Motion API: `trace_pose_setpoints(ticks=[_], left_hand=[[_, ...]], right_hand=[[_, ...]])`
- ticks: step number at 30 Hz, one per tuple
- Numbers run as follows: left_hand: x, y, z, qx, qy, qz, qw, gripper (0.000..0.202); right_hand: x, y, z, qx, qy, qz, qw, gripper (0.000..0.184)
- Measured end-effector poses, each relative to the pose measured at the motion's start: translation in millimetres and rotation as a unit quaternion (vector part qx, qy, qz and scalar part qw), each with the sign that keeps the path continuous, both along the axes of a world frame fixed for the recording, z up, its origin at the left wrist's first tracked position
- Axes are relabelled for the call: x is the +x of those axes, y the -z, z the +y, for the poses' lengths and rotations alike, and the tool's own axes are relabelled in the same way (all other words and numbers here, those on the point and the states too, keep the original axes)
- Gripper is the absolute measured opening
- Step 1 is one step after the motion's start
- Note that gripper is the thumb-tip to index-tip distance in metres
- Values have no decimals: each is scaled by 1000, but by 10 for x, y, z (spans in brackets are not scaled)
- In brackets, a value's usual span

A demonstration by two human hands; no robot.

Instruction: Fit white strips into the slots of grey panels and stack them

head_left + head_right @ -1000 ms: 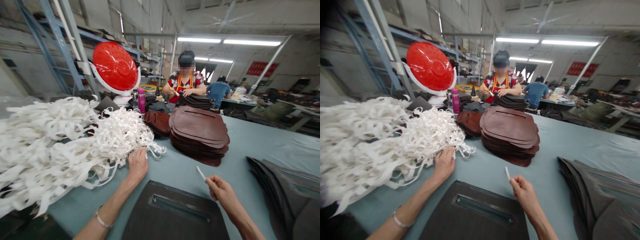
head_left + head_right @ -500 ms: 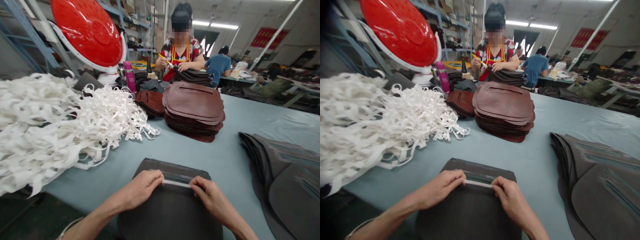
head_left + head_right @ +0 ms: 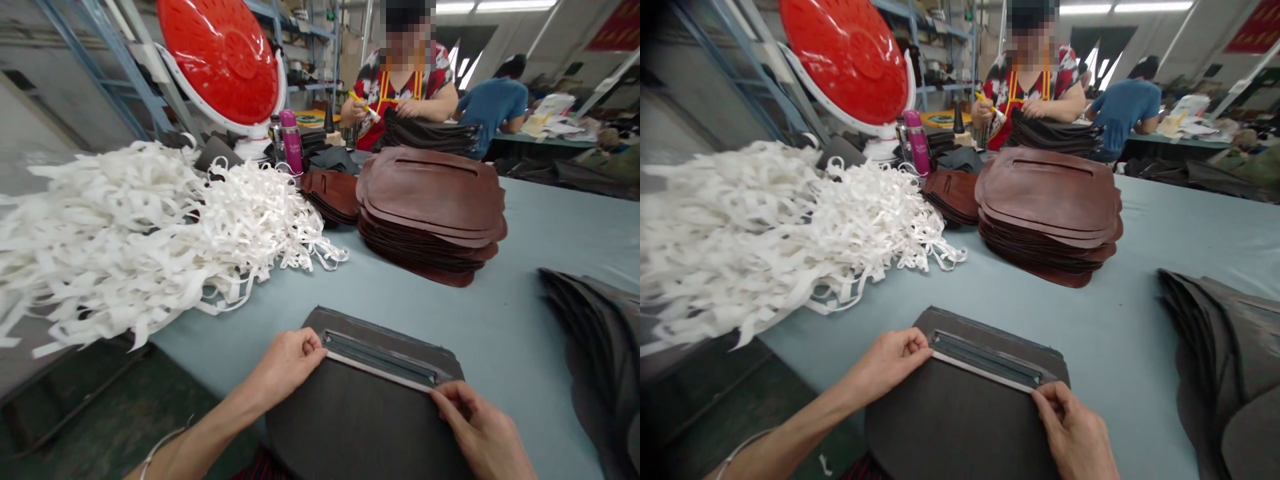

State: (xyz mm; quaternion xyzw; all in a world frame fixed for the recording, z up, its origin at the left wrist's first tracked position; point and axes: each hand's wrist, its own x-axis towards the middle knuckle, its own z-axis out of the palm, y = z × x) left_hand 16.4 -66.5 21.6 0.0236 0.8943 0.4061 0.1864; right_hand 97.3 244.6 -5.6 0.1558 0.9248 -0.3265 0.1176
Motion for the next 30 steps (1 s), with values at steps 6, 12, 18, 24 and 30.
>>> trace_pose_setpoints(ticks=[6,12,18,24,30], left_hand=[[-54,114,-33,36,8,-36,999,23],[-92,182,-38,22,-6,-39,999,20],[-105,123,17,-2,-18,-47,999,18],[-104,79,53,-27,-30,-56,998,15],[-106,47,83,-53,-29,-47,997,13]], right_hand=[[36,48,79,-15,15,18,1000,49],[21,25,75,-19,62,-5,998,53],[14,21,39,-40,93,1,995,50],[-9,29,22,-32,96,10,995,44],[-49,-8,27,-5,75,9,997,44]])
